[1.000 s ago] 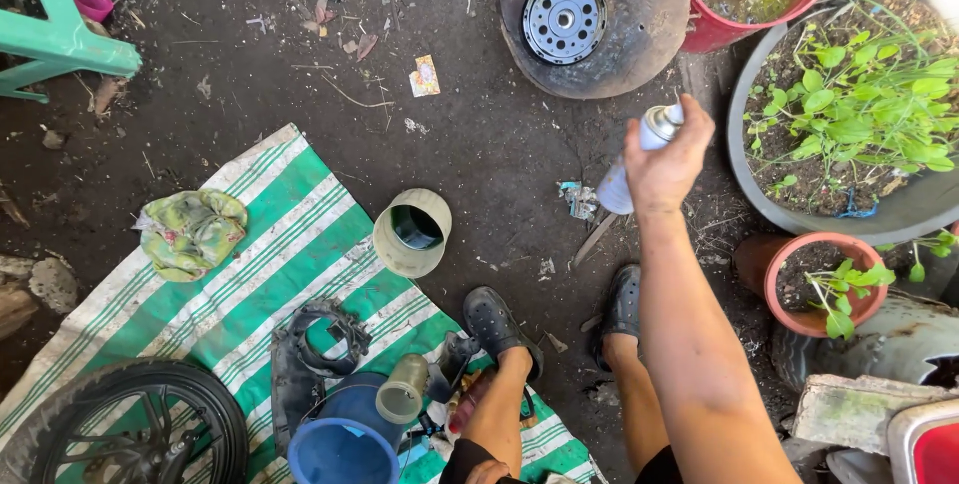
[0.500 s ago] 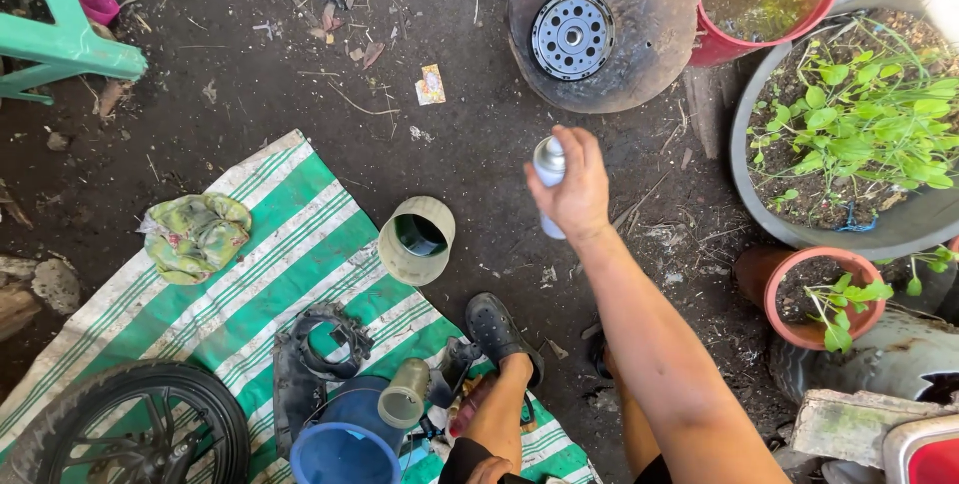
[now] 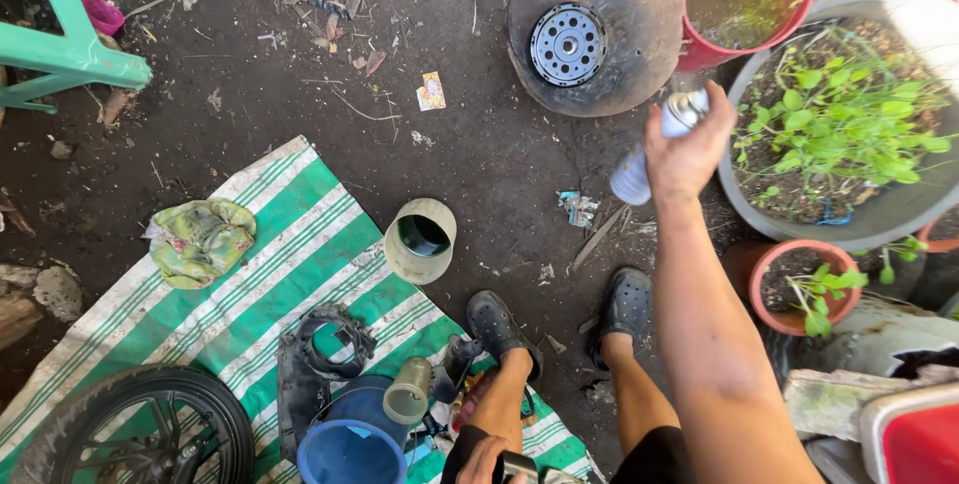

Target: Spray painting a motorcycle part and cleaning the engine area with a cloth.

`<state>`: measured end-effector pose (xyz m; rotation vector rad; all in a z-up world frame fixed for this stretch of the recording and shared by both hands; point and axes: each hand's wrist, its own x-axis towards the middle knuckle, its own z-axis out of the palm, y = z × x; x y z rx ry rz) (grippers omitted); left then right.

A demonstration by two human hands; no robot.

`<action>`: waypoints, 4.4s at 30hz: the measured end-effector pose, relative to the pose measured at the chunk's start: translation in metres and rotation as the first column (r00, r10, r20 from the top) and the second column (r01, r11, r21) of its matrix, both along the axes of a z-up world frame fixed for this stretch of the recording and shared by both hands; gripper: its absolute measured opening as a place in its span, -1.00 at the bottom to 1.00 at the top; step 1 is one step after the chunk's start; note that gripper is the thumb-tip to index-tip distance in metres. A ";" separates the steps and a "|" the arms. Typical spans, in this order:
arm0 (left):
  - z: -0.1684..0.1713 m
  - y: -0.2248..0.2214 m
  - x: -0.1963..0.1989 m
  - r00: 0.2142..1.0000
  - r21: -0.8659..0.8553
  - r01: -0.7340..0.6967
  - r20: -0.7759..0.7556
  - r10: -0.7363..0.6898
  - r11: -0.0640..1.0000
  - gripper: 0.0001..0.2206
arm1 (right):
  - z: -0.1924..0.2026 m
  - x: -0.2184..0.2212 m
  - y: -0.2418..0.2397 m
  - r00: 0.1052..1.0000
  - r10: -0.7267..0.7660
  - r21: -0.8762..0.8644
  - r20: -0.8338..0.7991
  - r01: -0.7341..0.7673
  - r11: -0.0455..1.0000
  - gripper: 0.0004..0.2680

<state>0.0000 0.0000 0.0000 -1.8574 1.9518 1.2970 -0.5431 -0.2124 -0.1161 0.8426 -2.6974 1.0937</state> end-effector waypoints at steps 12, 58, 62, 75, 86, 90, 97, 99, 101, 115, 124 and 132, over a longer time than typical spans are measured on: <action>0.095 -0.140 -0.042 0.947 -0.095 0.009 -0.320 -0.039 0.995 -0.42 | 0.187 0.166 0.135 0.714 0.654 -0.029 0.249 -0.670 0.742 -0.30; 0.515 -0.358 0.003 0.681 -0.421 -0.491 -0.732 0.034 0.762 -0.30 | 0.590 0.350 -0.147 -0.119 0.992 -0.354 -0.046 -0.926 -0.128 -0.07; 0.493 -0.395 -0.002 0.670 -0.129 -0.469 -0.697 0.256 0.874 0.02 | 0.576 0.338 -0.205 -0.162 0.978 -0.346 0.130 -0.932 -0.108 -0.01; 0.290 -0.768 0.046 0.560 -0.348 -0.828 -0.514 0.650 0.439 -0.29 | 0.301 0.167 -0.435 0.381 0.573 0.256 0.726 -0.922 0.290 -0.08; 0.192 -1.003 0.134 0.455 -0.496 -0.830 -0.335 0.825 0.256 -0.11 | 0.216 0.055 -0.435 0.685 0.458 0.821 0.567 -0.428 -0.378 -0.43; 0.168 -1.017 0.140 0.447 -0.553 -0.814 -0.401 0.800 0.178 -0.12 | 0.195 0.054 -0.443 0.637 0.103 0.644 0.764 -0.746 -0.170 -0.41; 0.161 -1.062 0.162 0.416 -0.535 -0.835 -0.458 0.786 0.130 -0.14 | 0.239 0.087 -0.484 0.590 0.007 0.588 0.807 -0.802 -0.104 -0.48; 0.165 -1.067 0.168 0.450 -0.557 -0.812 -0.405 0.796 0.176 -0.16 | 0.239 0.088 -0.484 0.595 0.013 0.594 0.803 -0.800 -0.084 -0.48; 0.169 -1.062 0.169 0.457 -0.558 -0.806 -0.375 0.807 0.197 -0.12 | 0.231 0.082 -0.469 0.603 0.017 0.603 0.797 -0.795 -0.069 -0.47; 0.147 -0.759 0.096 0.897 -0.070 -0.421 0.117 0.426 0.905 -0.41 | 0.245 0.076 -0.361 0.613 -0.076 0.607 0.786 -0.742 0.285 -0.55; 0.128 -0.423 0.152 0.918 0.299 -0.287 0.356 0.173 0.910 -0.61 | 0.293 0.093 -0.095 0.628 -0.060 0.608 0.776 -0.720 0.334 -0.50; 0.221 -0.324 0.188 0.812 0.347 -0.555 0.424 0.401 0.756 -0.57 | 0.292 0.094 0.151 0.640 -0.214 0.668 0.738 -0.739 0.090 -0.46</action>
